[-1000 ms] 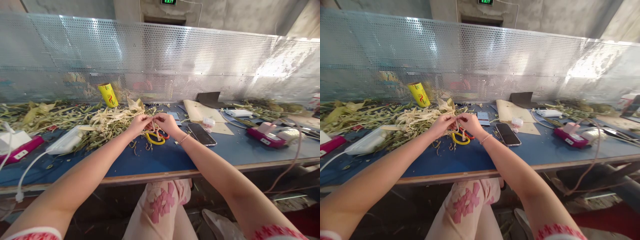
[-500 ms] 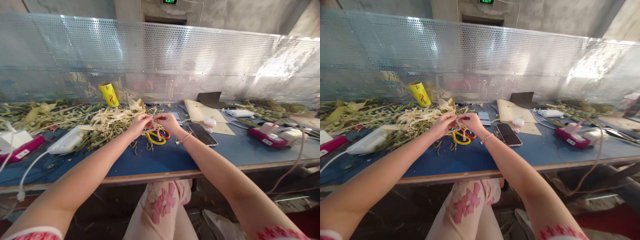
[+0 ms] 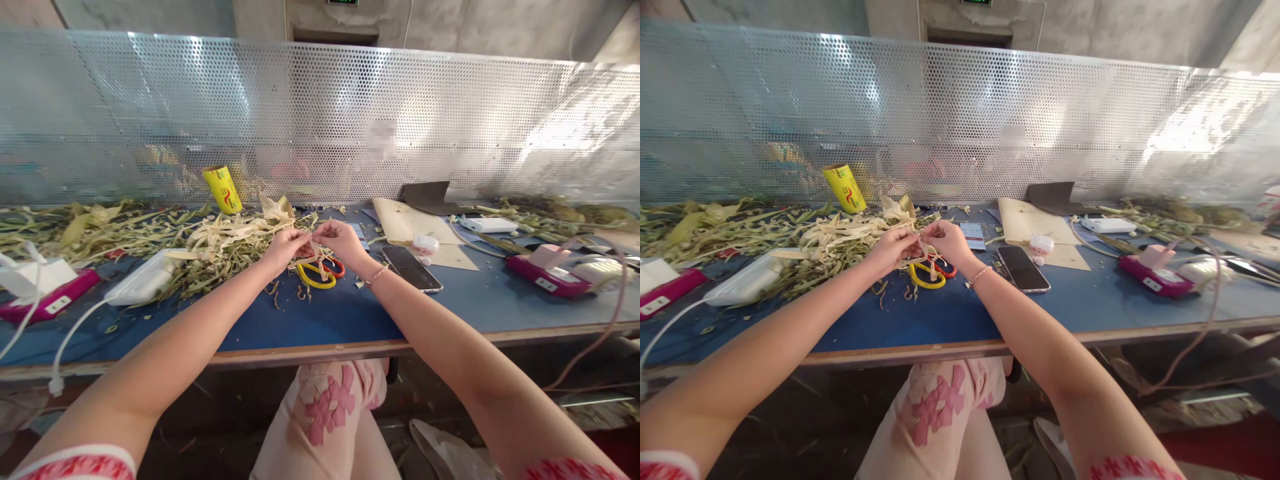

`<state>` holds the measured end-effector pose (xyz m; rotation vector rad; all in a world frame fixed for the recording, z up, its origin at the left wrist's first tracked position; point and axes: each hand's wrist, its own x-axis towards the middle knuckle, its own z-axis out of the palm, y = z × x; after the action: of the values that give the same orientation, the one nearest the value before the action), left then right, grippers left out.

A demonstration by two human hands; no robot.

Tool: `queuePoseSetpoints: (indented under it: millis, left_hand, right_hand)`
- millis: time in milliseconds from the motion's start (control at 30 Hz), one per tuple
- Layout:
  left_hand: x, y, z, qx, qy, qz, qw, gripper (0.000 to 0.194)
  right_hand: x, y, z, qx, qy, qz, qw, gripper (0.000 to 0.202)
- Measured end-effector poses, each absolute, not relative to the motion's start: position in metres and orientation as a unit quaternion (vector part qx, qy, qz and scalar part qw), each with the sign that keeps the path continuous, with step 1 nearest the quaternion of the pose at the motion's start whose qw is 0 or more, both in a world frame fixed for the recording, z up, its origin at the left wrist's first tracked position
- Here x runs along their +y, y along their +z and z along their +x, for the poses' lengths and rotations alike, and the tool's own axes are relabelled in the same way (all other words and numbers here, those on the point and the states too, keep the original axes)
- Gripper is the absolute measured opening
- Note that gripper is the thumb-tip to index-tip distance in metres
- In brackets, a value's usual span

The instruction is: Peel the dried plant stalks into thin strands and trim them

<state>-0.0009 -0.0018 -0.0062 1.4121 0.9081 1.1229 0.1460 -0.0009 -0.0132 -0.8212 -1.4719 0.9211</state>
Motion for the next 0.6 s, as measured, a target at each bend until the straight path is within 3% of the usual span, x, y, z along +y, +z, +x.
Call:
queuePoseSetpoints:
  millis: [600]
  left_hand:
    - [-0.0016, -0.0074, -0.0002, 0.386, 0.466, 0.577, 0.548, 0.014]
  right_hand:
    - [0.0, -0.016, 0.1475, -0.63, 0.402, -0.354, 0.562, 0.016]
